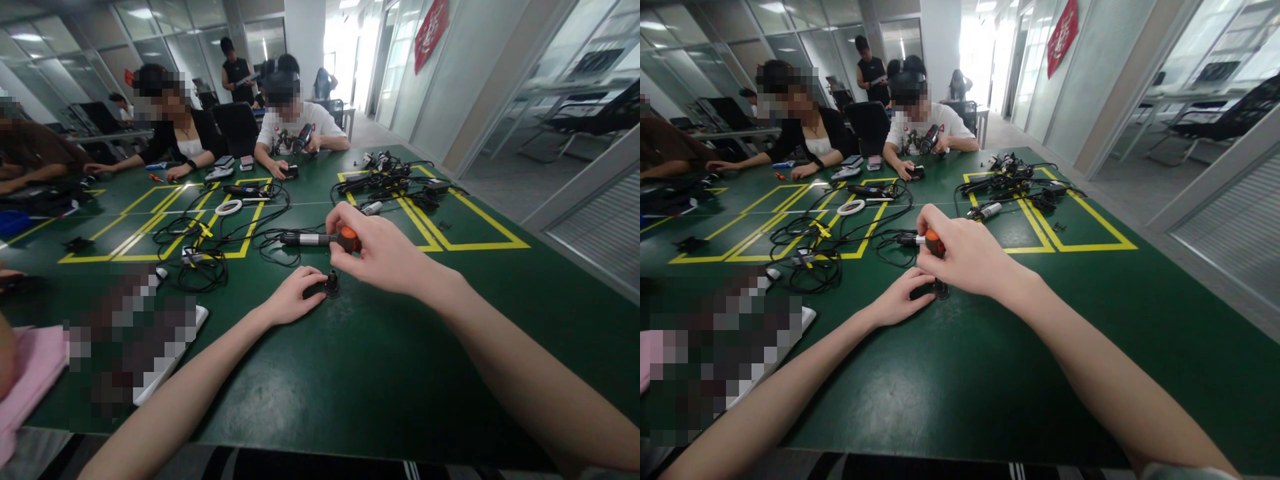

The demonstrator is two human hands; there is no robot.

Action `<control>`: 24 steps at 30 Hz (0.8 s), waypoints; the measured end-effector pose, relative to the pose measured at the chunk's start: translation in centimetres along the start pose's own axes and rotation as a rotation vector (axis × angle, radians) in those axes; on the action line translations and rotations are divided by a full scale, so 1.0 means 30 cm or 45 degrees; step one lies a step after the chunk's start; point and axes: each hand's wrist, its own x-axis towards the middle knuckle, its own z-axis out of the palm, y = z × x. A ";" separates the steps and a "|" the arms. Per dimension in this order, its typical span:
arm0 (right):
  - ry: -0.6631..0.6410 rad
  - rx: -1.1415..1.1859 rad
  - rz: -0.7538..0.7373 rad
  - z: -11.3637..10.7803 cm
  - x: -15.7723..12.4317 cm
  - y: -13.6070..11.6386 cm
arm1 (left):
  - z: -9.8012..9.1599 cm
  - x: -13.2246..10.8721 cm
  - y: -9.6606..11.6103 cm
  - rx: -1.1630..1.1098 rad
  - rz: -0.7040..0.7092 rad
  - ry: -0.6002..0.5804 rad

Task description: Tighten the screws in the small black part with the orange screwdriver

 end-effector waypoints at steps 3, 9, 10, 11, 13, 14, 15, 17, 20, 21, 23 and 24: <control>0.001 -0.002 -0.027 -0.010 -0.003 0.005 | 0.002 0.000 -0.002 -0.006 0.000 -0.003; 0.014 -0.109 -0.073 -0.017 -0.009 0.014 | 0.006 0.001 -0.002 -0.012 0.000 0.000; 0.028 -0.121 -0.072 -0.015 -0.009 0.015 | 0.006 0.002 -0.002 -0.012 0.002 -0.003; 0.050 -0.128 -0.066 -0.013 -0.008 0.015 | 0.006 0.002 -0.002 -0.011 0.003 -0.005; 0.090 -0.133 -0.036 -0.011 -0.006 0.016 | 0.005 0.003 0.000 -0.009 0.002 -0.005; 0.101 -0.130 -0.014 -0.010 -0.005 0.016 | 0.004 0.002 0.002 -0.008 0.000 -0.003; 0.104 -0.125 0.006 -0.011 -0.004 0.016 | 0.003 0.002 0.003 -0.006 -0.002 -0.004; 0.108 -0.118 0.018 -0.012 -0.004 0.018 | 0.002 0.002 0.004 -0.007 -0.005 -0.010; 0.172 -0.139 -0.012 -0.012 -0.006 0.019 | 0.002 0.001 0.003 -0.012 -0.006 -0.011; 0.193 -0.150 -0.023 -0.012 -0.007 0.019 | 0.002 0.001 0.002 -0.014 -0.006 -0.008; 0.211 -0.158 -0.041 -0.010 -0.008 0.018 | 0.001 0.001 0.002 -0.014 -0.008 -0.007; 0.204 -0.158 -0.048 -0.010 -0.009 0.017 | 0.001 0.001 0.003 -0.012 -0.012 -0.008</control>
